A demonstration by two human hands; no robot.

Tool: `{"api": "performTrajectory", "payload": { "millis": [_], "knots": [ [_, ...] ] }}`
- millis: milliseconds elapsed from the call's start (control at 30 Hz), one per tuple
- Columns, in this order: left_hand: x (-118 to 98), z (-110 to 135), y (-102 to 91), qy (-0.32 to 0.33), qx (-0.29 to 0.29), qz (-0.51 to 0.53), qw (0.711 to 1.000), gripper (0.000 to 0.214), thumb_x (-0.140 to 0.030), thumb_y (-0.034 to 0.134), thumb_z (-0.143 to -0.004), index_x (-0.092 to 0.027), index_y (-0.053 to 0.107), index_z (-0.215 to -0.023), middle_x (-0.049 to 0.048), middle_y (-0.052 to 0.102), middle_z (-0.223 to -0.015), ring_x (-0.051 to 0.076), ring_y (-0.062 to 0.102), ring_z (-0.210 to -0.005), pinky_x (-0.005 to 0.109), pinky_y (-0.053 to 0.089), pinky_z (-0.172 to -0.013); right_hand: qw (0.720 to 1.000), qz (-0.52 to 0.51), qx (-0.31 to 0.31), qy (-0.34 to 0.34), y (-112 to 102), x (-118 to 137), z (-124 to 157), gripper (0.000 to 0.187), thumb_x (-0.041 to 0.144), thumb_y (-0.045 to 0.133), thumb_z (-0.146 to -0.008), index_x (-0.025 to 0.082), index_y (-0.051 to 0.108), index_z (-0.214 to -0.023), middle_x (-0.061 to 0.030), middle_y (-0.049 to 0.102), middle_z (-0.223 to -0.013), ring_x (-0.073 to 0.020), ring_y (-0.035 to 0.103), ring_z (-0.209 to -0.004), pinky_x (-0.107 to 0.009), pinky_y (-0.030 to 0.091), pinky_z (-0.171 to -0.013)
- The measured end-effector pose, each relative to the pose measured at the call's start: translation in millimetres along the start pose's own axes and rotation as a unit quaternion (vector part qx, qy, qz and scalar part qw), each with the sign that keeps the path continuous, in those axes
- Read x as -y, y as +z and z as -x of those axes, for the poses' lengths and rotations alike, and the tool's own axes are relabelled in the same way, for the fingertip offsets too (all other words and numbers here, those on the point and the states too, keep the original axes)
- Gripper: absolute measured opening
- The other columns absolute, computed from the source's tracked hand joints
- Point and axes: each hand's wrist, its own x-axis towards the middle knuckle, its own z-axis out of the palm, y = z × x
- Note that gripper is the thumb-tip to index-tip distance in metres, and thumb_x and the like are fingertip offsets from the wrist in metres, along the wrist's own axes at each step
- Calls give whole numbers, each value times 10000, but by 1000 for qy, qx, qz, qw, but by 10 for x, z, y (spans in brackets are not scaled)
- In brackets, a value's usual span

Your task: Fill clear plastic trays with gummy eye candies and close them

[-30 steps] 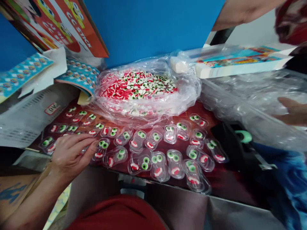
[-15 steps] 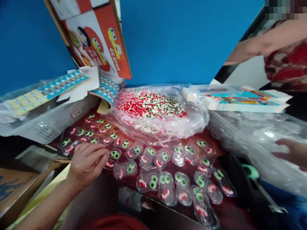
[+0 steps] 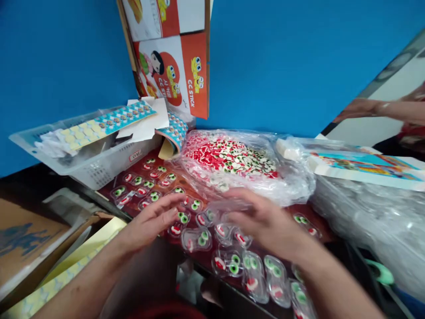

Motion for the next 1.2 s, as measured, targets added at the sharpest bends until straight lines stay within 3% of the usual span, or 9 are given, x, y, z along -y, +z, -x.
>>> {"api": "performTrajectory", "payload": {
  "millis": [67, 133, 300, 433, 500, 800, 933, 1067, 1200],
  "knots": [
    [-42, -1, -46, -79, 68, 117, 988, 282, -372, 586, -784, -163, 649, -962, 57, 657, -830, 139, 593, -726, 248, 456, -651, 991, -52, 120, 18, 317, -53, -192, 315, 228, 649, -749, 238, 575, -1055, 33, 587, -668, -76, 498, -532, -193, 415, -466],
    [-24, 25, -144, -127, 61, 199, 970, 231, -356, 641, -738, -132, 652, -793, 44, 643, -701, 130, 586, -624, 249, 459, -589, 976, -127, 177, 23, 649, -141, -388, 376, 248, 659, -731, 246, 539, -1087, 48, 557, -658, -70, 485, -525, -180, 390, -445],
    [173, 58, -278, -139, -110, 298, 938, 241, -286, 757, -592, -131, 587, -664, 13, 623, -596, 131, 569, -506, 263, 470, -498, 969, -230, 8, 88, 1262, -373, -550, 672, 326, 698, -691, 253, 350, -1261, -6, 574, -887, -83, 523, -534, -194, 414, -394],
    [274, 3, -211, -104, -176, 309, 929, 209, -218, 772, -560, -135, 596, -637, -33, 586, -532, 70, 517, -464, 197, 430, -495, 960, -256, -7, 117, 1448, -443, -464, 766, 343, 707, -691, 210, 280, -1313, -73, 587, -1058, -170, 600, -877, -293, 518, -734],
    [281, -12, -209, -108, -164, 325, 925, 188, -164, 777, -538, -129, 607, -612, -40, 590, -556, 46, 507, -493, 162, 402, -508, 966, -233, 5, 113, 1437, -447, -441, 796, 322, 737, -660, 213, 294, -1311, -76, 587, -1096, -187, 582, -970, -311, 489, -828],
    [299, 36, -288, -132, -62, 366, 919, 179, -160, 796, -511, -133, 630, -574, -16, 612, -572, 81, 540, -559, 208, 418, -594, 981, -151, 78, 97, 1260, -376, -407, 488, 255, 688, -679, 209, 498, -1125, -51, 636, -959, -175, 618, -844, -329, 511, -757],
    [245, -3, -309, -102, -74, 351, 928, 142, -158, 752, -592, -140, 613, -608, -21, 624, -630, 70, 544, -572, 197, 426, -592, 984, -155, 40, 83, 1021, -377, -456, 344, 269, 657, -694, 192, 529, -1004, -64, 647, -946, -181, 624, -866, -333, 512, -764],
    [165, -34, -561, -69, -159, 335, 926, 153, -147, 735, -611, -143, 583, -628, -10, 654, -676, 100, 596, -601, 218, 478, -581, 994, 86, -64, -2, 573, -486, -502, 413, 326, 655, -692, 186, 536, -1062, -88, 621, -980, -213, 608, -886, -367, 510, -762],
    [163, -5, -746, -79, -201, 302, 929, 160, -153, 730, -614, -148, 576, -656, -26, 633, -586, 105, 580, -507, 221, 487, -492, 917, 377, 78, -105, 412, -590, -592, 437, 183, 560, -741, 206, 533, -1177, -92, 574, -1185, -263, 505, -1112, -466, 399, -949]
  ]
}}
